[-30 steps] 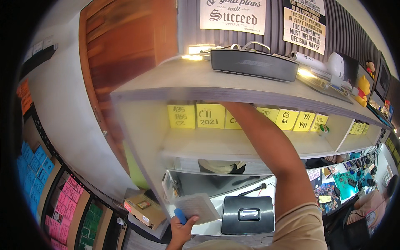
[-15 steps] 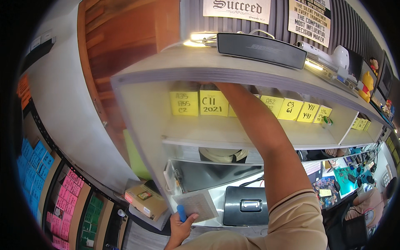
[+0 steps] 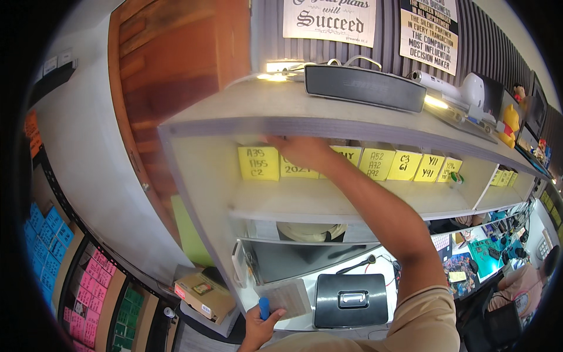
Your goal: The person retrieves a smartphone from a shelf, removes it from bubble wrap, and uses a blue electric screwdriver to remove screws from the back of the device. The person then removes the back cover and continues to work on the internal components.
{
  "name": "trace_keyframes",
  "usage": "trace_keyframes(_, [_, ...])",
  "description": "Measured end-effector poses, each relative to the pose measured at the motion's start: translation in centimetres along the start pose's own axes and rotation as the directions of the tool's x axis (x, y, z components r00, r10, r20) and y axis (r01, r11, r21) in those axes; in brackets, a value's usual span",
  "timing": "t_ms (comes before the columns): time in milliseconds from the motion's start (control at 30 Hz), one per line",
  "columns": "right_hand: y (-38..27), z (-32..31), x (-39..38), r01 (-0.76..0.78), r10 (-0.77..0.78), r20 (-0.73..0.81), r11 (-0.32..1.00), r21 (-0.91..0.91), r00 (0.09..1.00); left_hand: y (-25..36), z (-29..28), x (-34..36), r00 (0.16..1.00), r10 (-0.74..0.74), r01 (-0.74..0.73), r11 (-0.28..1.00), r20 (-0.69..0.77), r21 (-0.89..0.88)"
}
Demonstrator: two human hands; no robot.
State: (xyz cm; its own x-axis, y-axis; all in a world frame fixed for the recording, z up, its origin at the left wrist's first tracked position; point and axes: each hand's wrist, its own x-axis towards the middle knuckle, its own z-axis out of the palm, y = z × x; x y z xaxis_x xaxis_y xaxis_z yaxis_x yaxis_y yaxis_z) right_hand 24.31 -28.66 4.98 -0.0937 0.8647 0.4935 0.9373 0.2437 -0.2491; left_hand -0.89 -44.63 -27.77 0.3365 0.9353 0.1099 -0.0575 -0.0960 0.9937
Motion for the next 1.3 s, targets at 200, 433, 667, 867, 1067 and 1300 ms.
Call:
trace_keyframes(200, [4.3, -1.1, -3.7, 0.481, -0.496, -0.206, 0.868, -0.123, 0.843, 0.4, 0.3, 0.5, 1.0, -0.005, 0.005, 1.0, 0.017, -0.009])
trace_keyframes(433, [8.6, -1.9, -6.1, 0.414, -0.426, -0.311, 0.904, -0.107, 0.85, 1.9, 0.2, 0.3, 0.995, -0.024, 0.018, 0.998, 0.095, 0.057])
trace_keyframes(667, [11.8, 0.3, -4.1, -0.075, 0.102, -0.254, 0.991, 0.114, 0.962, 2.4, 0.7, 0.2, 0.999, 0.022, -0.022, 1.0, 0.026, -0.015])
trace_keyframes(867, [7.9, -2.5, -8.0, 0.388, -0.449, -0.324, 0.891, -0.235, 0.833, 0.9, 0.1, 0.0, 0.996, 0.085, -0.086, 0.995, 0.014, 0.045])
trace_keyframes(1067, [0.9, -1.3, -18.6, 0.556, -0.084, -0.712, 0.69, 0.463, 0.697, 1.2, -0.6, 0.9, 0.954, 0.288, -0.281, 0.956, 0.08, -0.09])
trace_keyframes(1300, [-0.2, 0.4, -22.9, -0.123, 0.133, 0.024, 0.811, 0.572, 0.991, 4.9, -0.4, 1.5, 0.971, -0.233, 0.238, 0.963, 0.056, -0.128])
